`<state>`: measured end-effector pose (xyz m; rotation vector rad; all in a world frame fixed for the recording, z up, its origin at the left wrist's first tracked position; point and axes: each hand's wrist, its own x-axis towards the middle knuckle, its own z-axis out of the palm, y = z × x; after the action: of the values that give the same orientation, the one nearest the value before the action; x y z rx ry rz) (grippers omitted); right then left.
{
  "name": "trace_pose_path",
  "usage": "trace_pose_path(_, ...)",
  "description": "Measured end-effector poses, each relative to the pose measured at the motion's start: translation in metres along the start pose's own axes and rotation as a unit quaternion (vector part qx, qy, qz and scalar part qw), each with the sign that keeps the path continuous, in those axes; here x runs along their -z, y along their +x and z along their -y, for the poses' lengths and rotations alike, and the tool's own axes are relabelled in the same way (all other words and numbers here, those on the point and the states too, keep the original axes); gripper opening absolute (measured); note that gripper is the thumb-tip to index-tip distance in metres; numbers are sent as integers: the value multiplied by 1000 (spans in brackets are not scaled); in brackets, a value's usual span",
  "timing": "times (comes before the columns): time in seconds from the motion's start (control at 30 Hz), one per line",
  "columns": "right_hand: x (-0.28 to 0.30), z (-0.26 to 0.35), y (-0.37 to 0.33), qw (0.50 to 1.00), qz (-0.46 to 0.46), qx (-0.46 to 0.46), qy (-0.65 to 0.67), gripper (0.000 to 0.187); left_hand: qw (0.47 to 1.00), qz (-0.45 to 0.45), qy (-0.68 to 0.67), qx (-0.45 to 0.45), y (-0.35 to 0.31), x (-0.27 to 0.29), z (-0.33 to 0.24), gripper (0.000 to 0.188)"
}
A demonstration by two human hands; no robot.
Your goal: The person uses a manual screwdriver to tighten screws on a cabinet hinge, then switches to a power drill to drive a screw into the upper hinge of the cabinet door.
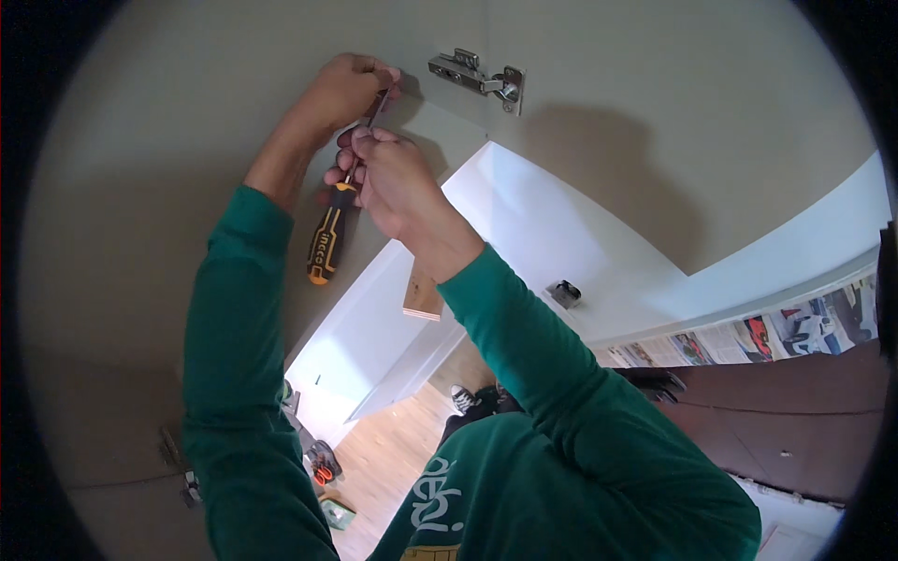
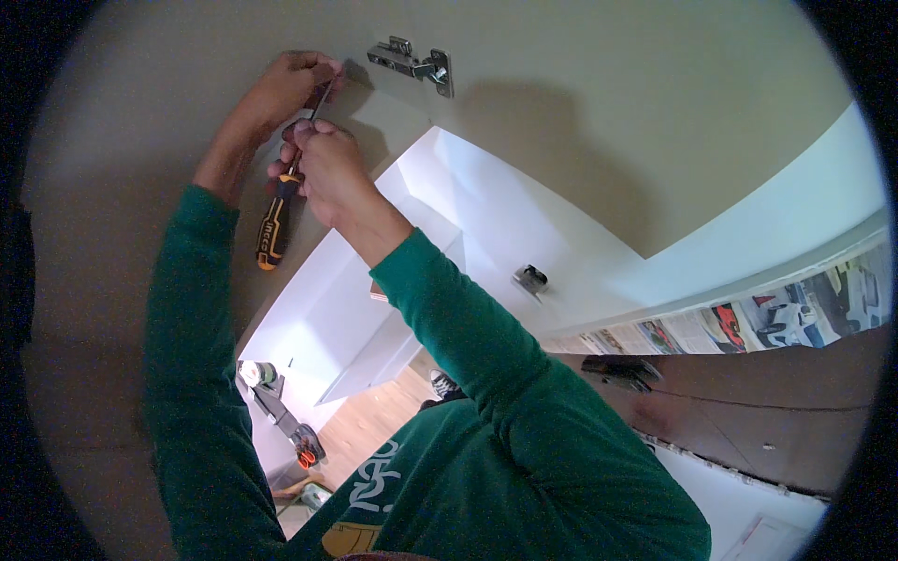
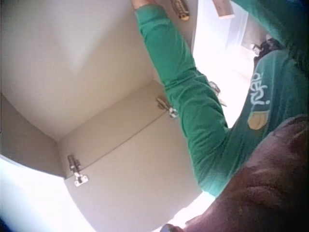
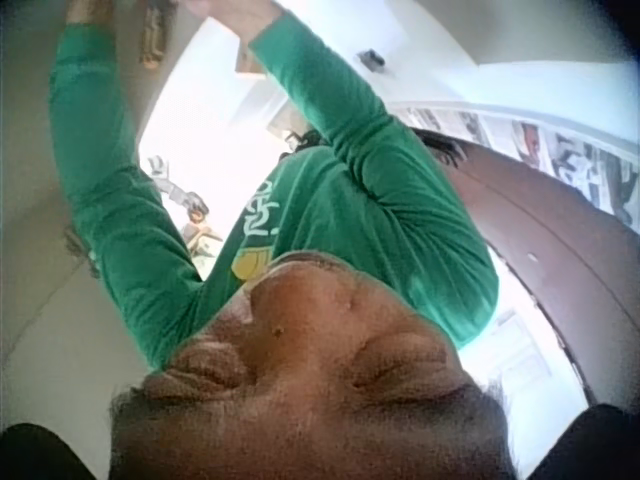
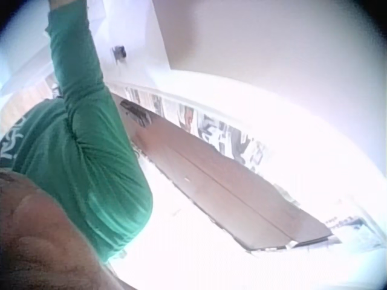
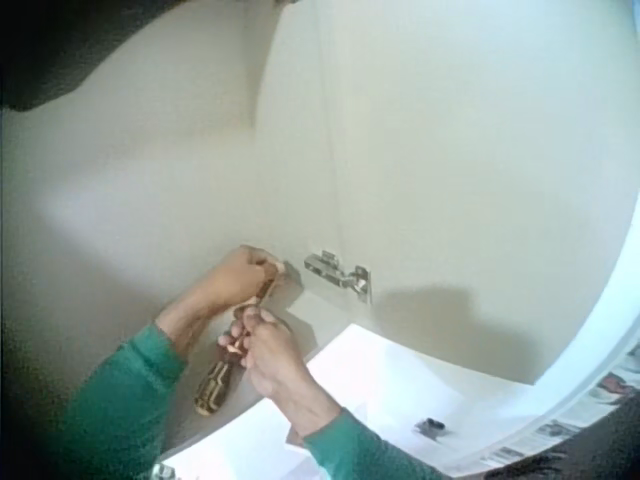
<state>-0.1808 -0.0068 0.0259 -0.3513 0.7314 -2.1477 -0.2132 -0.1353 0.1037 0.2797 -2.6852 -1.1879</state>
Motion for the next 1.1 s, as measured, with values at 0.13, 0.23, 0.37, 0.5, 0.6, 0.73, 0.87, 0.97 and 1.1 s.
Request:
trace_pose_path(0.13,-5,0,0,999,13,-3,-45,20,959,39,-245,140,-10,-4,2,29)
trace_pose_path(0.23,-3,2,1,998,16,-5,-66,20,942,54,-293,156,-9,-6,5,28)
trace_pose_path(0.37,-5,5,-1,996,5,8,-91,18,943,69,-292,146,-9,-3,8,28)
trace_pose_path(0.5,-3,5,4,987,8,24,-159,17,962,-72,-254,73,-14,-6,17,28)
trace_pose_path(0.6,-3,-3,8,973,-10,33,-230,19,969,-191,-154,2,-33,9,38,28)
trace_pose_path(0.73,30,8,33,910,92,76,-397,24,941,-314,36,-117,-97,0,23,30)
trace_pose_path(0.87,6,31,20,838,42,45,-542,39,884,-422,137,-149,-192,-26,2,27)
trace_pose_path(0.97,5,36,30,766,51,54,-638,49,864,-473,174,-14,-256,-49,-3,21)
trace_pose_path(1.1,-24,36,19,663,-5,55,-746,56,851,-476,222,21,-303,-71,3,14)
